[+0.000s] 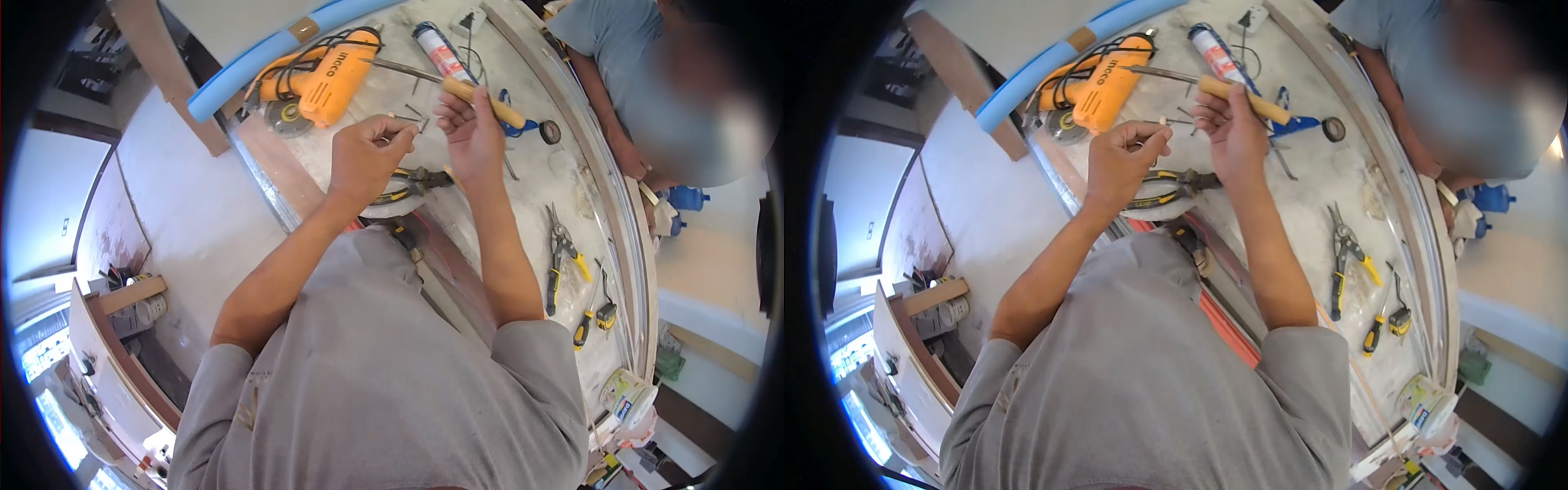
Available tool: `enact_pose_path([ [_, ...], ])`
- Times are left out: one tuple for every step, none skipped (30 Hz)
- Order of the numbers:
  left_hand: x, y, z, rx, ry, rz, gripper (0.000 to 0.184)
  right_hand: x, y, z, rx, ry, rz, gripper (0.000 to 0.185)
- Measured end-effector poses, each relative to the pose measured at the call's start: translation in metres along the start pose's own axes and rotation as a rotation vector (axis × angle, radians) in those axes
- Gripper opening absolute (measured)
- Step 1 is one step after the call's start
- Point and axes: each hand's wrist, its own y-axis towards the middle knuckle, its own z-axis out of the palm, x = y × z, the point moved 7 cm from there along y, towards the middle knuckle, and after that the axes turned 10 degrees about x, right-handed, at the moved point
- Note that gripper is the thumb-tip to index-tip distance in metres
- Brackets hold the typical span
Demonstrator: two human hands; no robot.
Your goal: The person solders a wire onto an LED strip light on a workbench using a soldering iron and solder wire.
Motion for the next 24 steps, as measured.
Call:
enact_pose_path([
  [0.0, 0.005, 0.005, 0.009, -0.031, -0.018, 0.017, -0.002, -0.001, 0.004, 0.011, 0.005, 0.003, 0.034],
  [0.0, 0.009, 0.008, 0.018, -0.062, -0.046, 0.017, -0.001, -0.001, 0.005, 0.042, 0.023, -0.029, 0.033],
  [0.003, 0.011, 0.012, 0.026, -0.096, -0.081, 0.016, -0.001, 0.002, 0.004, 0.069, 0.04, -0.055, 0.031],
  [0.002, 0.011, 0.014, 0.014, -0.13, -0.077, 0.017, -0.001, 0.002, 0.002, 0.092, 0.053, -0.077, 0.03],
  [-0.001, 0.013, 0.015, -0.003, -0.165, -0.068, 0.017, 0.0, 0.003, 0.002, 0.118, 0.031, -0.07, 0.023],
  [-0.004, 0.015, 0.016, -0.027, -0.199, -0.052, 0.017, 0.0, 0.004, -0.001, 0.13, 0.019, -0.065, 0.022],
  [-0.004, 0.017, 0.018, -0.026, -0.221, -0.058, 0.017, 0.0, 0.006, -0.001, 0.153, 0.008, -0.064, 0.021],
  [-0.002, 0.019, 0.021, -0.034, -0.234, -0.067, 0.017, 0.001, 0.009, -0.001, 0.182, 0.0, -0.065, 0.02],
  [-0.002, 0.022, 0.024, -0.043, -0.243, -0.07, 0.017, 0.001, 0.01, 0.0, 0.216, 0.025, -0.056, 0.016],
  [-0.001, 0.025, 0.026, -0.053, -0.251, -0.068, 0.017, 0.001, 0.012, -0.001, 0.22, 0.014, -0.048, 0.016],
  [0.002, 0.027, 0.027, -0.064, -0.251, -0.068, 0.016, 0.001, 0.012, -0.002, 0.224, 0.001, -0.039, 0.018],
  [0.004, 0.029, 0.029, -0.074, -0.252, -0.064, 0.016, 0.003, 0.011, -0.002, 0.23, -0.014, -0.033, 0.022],
  [0.003, 0.032, 0.029, -0.085, -0.251, -0.051, 0.016, 0.004, 0.011, -0.003, 0.23, -0.031, -0.033, 0.023],
  [0.003, 0.035, 0.031, -0.079, -0.26, -0.04, 0.016, 0.004, 0.011, -0.003, 0.241, -0.044, -0.037, 0.026],
  [0.004, 0.037, 0.032, -0.074, -0.265, -0.03, 0.015, 0.004, 0.012, -0.001, 0.251, -0.053, -0.04, 0.028],
  [0.005, 0.037, 0.032, -0.071, -0.267, -0.025, 0.015, 0.005, 0.014, 0.001, 0.24, -0.049, -0.035, 0.032],
  [0.006, 0.038, 0.031, -0.055, -0.203, -0.044, 0.014, 0.006, 0.014, 0.002, 0.225, -0.039, -0.027, 0.037],
  [0.005, 0.04, 0.029, -0.055, -0.173, -0.015, 0.015, 0.005, 0.017, 0.001, 0.207, -0.025, -0.019, 0.041],
  [0.006, 0.041, 0.028, -0.05, -0.142, 0.008, 0.015, 0.003, 0.02, -0.001, 0.225, -0.023, -0.027, 0.042],
  [0.007, 0.041, 0.028, -0.038, -0.111, 0.026, 0.015, 0.001, 0.02, -0.001, 0.227, -0.006, -0.028, 0.042],
  [0.007, 0.042, 0.027, -0.015, -0.086, 0.016, 0.016, 0.001, 0.02, -0.001, 0.226, 0.008, -0.034, 0.042],
  [0.008, 0.041, 0.025, -0.006, -0.05, 0.018, 0.015, 0.002, 0.02, -0.001, 0.226, 0.02, -0.04, 0.042],
  [0.009, 0.039, 0.023, 0.002, -0.014, 0.02, 0.015, 0.001, 0.02, -0.002, 0.219, 0.021, -0.041, 0.041],
  [0.01, 0.037, 0.019, 0.009, 0.02, 0.023, 0.014, -0.001, 0.021, -0.003, 0.214, 0.021, -0.043, 0.041],
])
